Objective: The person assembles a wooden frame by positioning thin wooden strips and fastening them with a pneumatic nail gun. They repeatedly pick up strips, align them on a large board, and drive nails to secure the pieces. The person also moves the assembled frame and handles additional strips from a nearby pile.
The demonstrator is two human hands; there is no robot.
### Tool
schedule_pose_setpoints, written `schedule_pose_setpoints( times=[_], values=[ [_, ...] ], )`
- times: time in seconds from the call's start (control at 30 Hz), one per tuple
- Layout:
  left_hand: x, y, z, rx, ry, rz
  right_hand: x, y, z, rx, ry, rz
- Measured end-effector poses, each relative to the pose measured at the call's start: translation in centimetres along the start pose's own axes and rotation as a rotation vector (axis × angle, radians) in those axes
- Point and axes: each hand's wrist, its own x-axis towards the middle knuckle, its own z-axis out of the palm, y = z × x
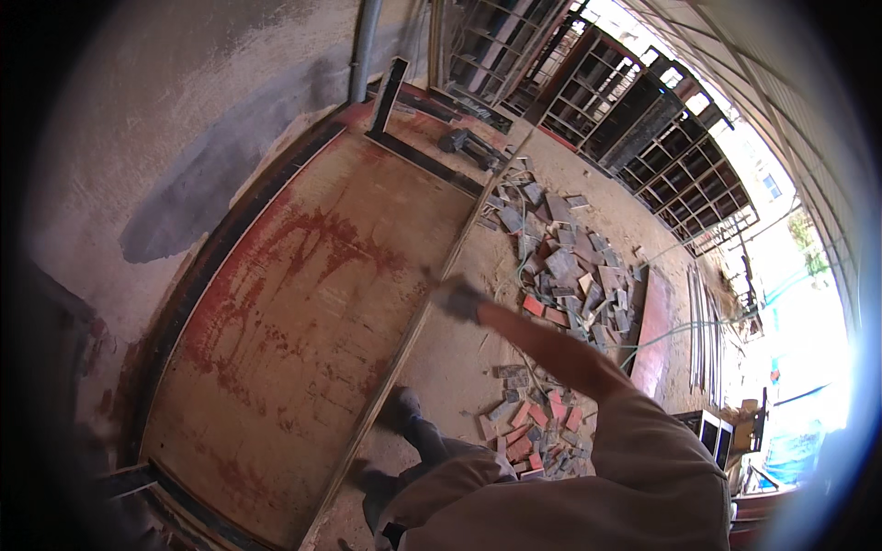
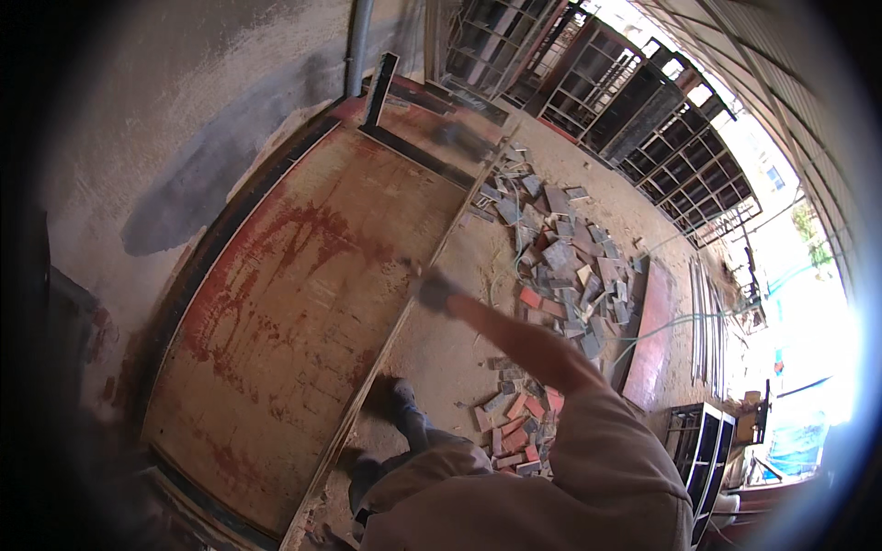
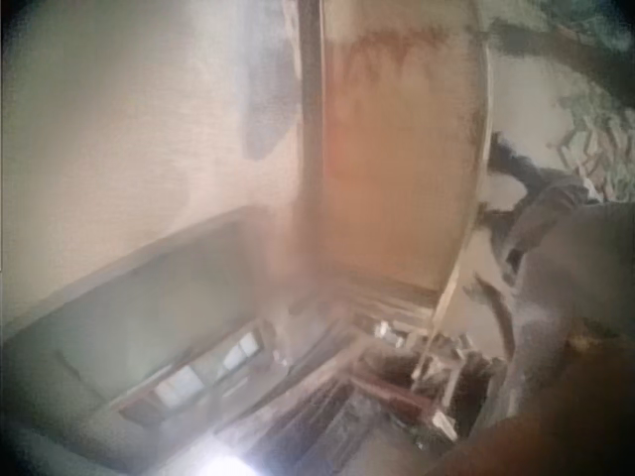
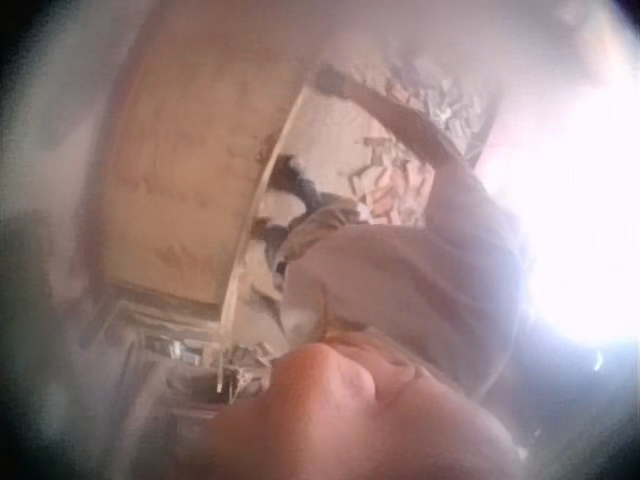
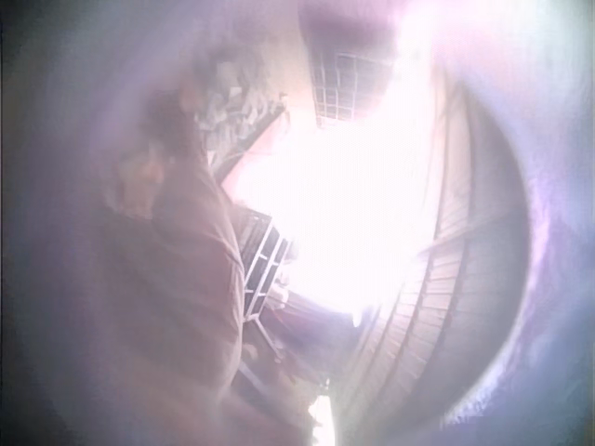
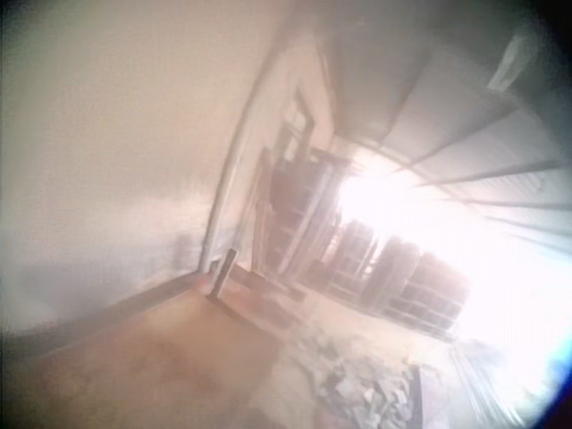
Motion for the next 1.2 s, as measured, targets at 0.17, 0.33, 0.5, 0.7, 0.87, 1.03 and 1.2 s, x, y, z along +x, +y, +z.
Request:
schedule_pose_setpoints(
  times=[0.17, 0.33, 0.5, 0.7, 0.87, 1.03, 1.2],
  values=[
    [-2.9, 5.2, 1.4, 0.004, 0.107, -0.069, 17.8, 2.6, -18.4, -0.592, 0.113, -0.645],
    [0.9, 8.0, 5.9, 0.106, -0.001, 0.541, 13.6, 5.4, -15.5, -0.330, 0.230, -0.573],
    [4.8, 10.2, 14.9, 0.313, -0.013, 0.836, 6.8, 6.7, -2.7, -1.005, -0.081, -0.688],
    [6.8, 11.1, 17.9, 0.455, -0.288, 0.547, 13.9, 7.9, 1.9, -1.222, -0.228, -0.743],
    [8.7, 12.1, 17.1, 0.489, -0.393, 0.510, 17.7, 8.6, 1.5, -1.186, -0.383, -0.880],
    [9.6, 13.5, 16.8, 0.365, -0.439, 0.452, 19.0, 7.6, 2.6, -1.249, -0.402, -0.875],
    [10.5, 13.9, 16.6, 0.447, -0.441, 0.442, 20.9, 5.8, 3.4, -1.333, -0.595, -0.714]
  ],
)
